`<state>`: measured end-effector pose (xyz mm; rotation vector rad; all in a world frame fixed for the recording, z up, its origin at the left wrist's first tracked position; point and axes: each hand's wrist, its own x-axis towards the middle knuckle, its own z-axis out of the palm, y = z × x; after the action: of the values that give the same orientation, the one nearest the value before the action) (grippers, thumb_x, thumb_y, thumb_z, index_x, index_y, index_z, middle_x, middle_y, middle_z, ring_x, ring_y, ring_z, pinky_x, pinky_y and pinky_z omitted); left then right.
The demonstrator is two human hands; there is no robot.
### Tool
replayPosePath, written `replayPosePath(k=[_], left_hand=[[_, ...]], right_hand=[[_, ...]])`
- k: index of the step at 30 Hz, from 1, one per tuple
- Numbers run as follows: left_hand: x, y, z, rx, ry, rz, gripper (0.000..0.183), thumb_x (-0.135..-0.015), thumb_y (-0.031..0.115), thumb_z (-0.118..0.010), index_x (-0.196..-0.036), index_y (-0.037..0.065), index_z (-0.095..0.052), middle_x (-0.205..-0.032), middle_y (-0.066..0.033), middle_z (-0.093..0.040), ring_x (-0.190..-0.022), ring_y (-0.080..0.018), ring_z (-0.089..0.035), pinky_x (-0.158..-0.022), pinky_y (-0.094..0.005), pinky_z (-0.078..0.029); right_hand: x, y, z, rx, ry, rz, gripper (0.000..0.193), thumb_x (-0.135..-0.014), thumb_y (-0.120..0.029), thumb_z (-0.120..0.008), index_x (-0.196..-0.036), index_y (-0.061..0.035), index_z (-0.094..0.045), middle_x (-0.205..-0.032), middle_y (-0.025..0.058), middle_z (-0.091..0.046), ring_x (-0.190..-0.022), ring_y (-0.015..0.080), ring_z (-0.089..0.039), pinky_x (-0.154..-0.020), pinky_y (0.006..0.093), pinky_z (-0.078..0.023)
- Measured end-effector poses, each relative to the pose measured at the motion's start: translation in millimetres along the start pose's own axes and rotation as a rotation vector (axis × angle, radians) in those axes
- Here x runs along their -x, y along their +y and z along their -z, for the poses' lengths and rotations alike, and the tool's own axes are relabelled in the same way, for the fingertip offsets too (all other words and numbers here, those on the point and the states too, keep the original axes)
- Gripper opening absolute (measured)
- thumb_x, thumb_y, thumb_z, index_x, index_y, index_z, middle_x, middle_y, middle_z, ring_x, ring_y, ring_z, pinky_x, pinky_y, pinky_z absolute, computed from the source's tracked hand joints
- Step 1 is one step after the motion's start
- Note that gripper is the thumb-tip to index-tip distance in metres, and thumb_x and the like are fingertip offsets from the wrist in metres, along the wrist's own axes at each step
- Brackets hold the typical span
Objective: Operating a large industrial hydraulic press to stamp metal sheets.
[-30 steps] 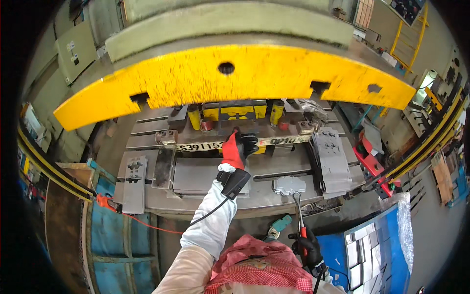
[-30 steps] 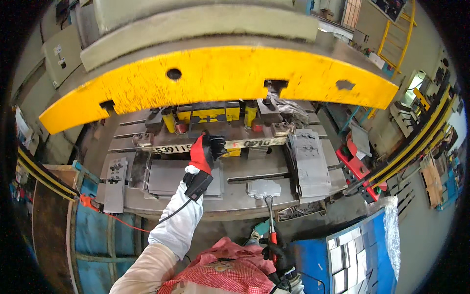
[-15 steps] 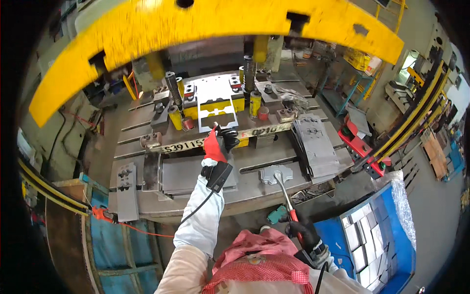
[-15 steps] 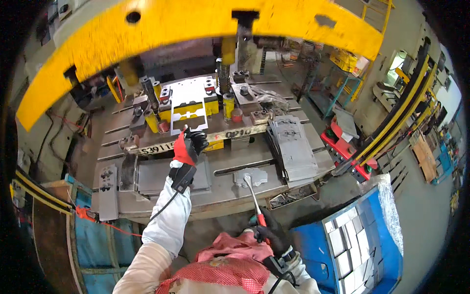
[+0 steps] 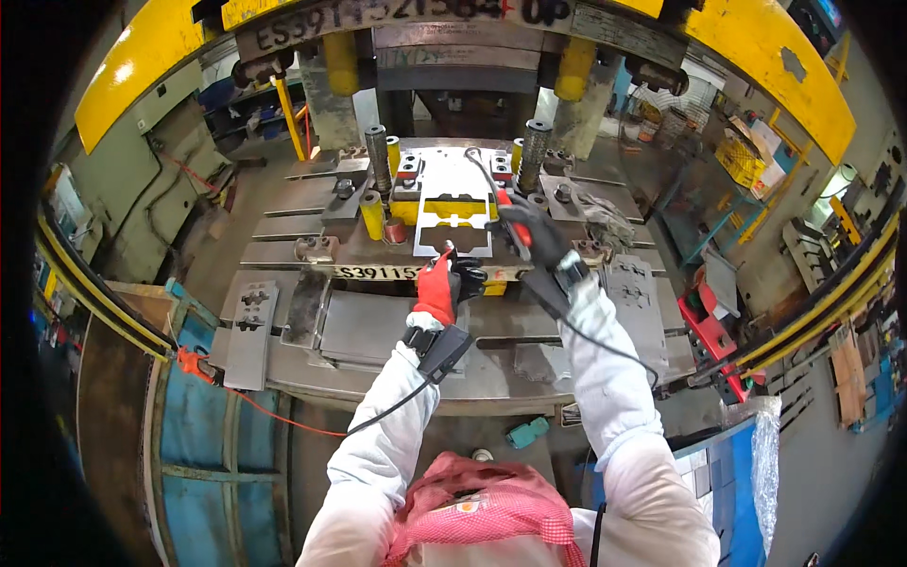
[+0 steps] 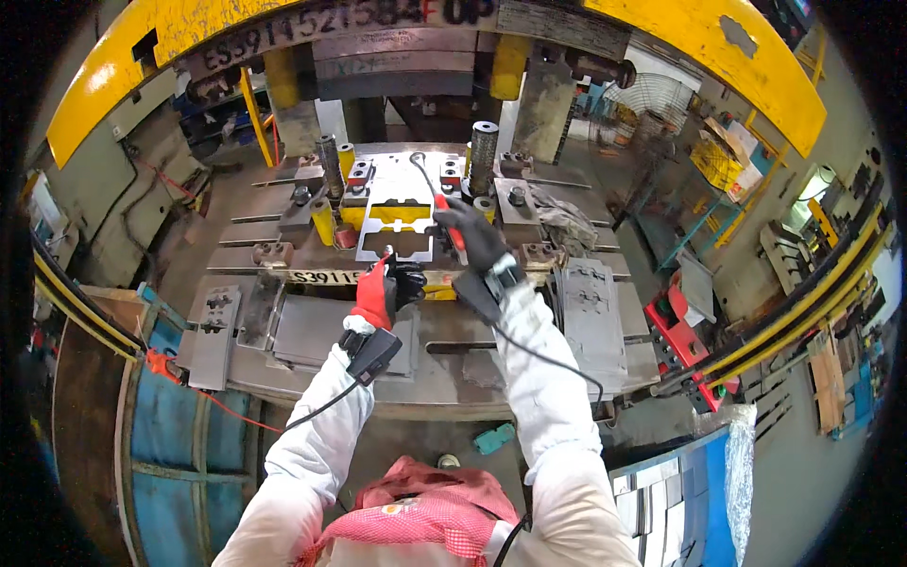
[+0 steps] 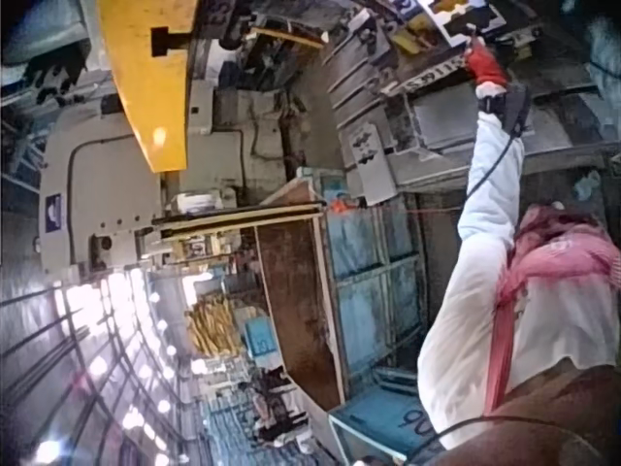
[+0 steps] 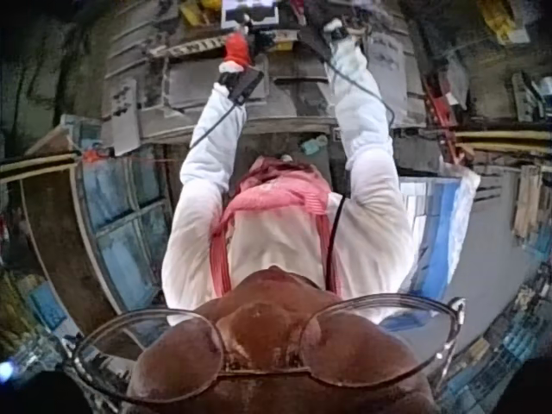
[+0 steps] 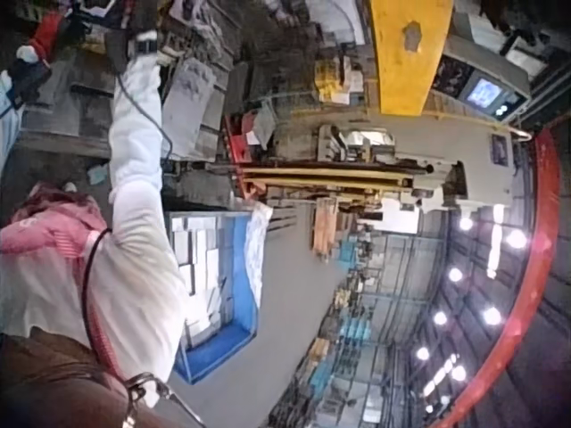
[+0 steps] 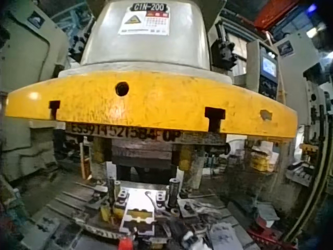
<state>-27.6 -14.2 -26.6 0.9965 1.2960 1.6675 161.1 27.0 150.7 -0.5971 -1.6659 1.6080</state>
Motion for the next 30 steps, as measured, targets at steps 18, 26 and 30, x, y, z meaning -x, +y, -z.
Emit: replayPosePath(k=[18,26,30], left_hand=[[36,75,-56,0.609,-0.206,0.123,0.034,-0.094,0.018,-0.038,-0.122,-0.001,-0.045,-0.102,-0.021,-0.059,-0.089,-0.0288,-0.062,-0.082,-0.0362,-0.052],[55,84,-3,-1.055,0.092,-0.652,0.025,-0.084,0.023,-0.05,-0.095,0.007,-0.066,-0.083,-0.0112,-0.065,-0.075,-0.022,-0.061,-0.075,-0.034,-0.046],[116,100,13,-0.208,0.144,-0.275,0.025,-0.072,0.016,-0.065,-0.094,0.005,-0.059,-0.086,-0.0121,-0.06,-0.082,-0.0205,-0.056,-0.071,-0.0346,-0.044]], right_hand=[[327,57,-9,-0.154,0.391,-0.34,0.069,-0.08,-0.011,-0.054,-0.14,-0.0087,-0.021,-0.097,0.0095,-0.058,-0.062,0.0096,-0.049,-0.056,0.0233,-0.043],[347,106,-18,-0.016,0.417,-0.603,0.063,-0.081,-0.014,-0.057,-0.137,-0.0088,-0.028,-0.095,0.0088,-0.058,-0.06,0.0096,-0.049,-0.054,0.0242,-0.043],[302,122,-23,0.056,0.347,-0.507,0.062,-0.08,-0.015,-0.057,-0.135,-0.0078,-0.03,-0.094,0.0081,-0.058,-0.061,0.0098,-0.049,-0.054,0.0243,-0.043]])
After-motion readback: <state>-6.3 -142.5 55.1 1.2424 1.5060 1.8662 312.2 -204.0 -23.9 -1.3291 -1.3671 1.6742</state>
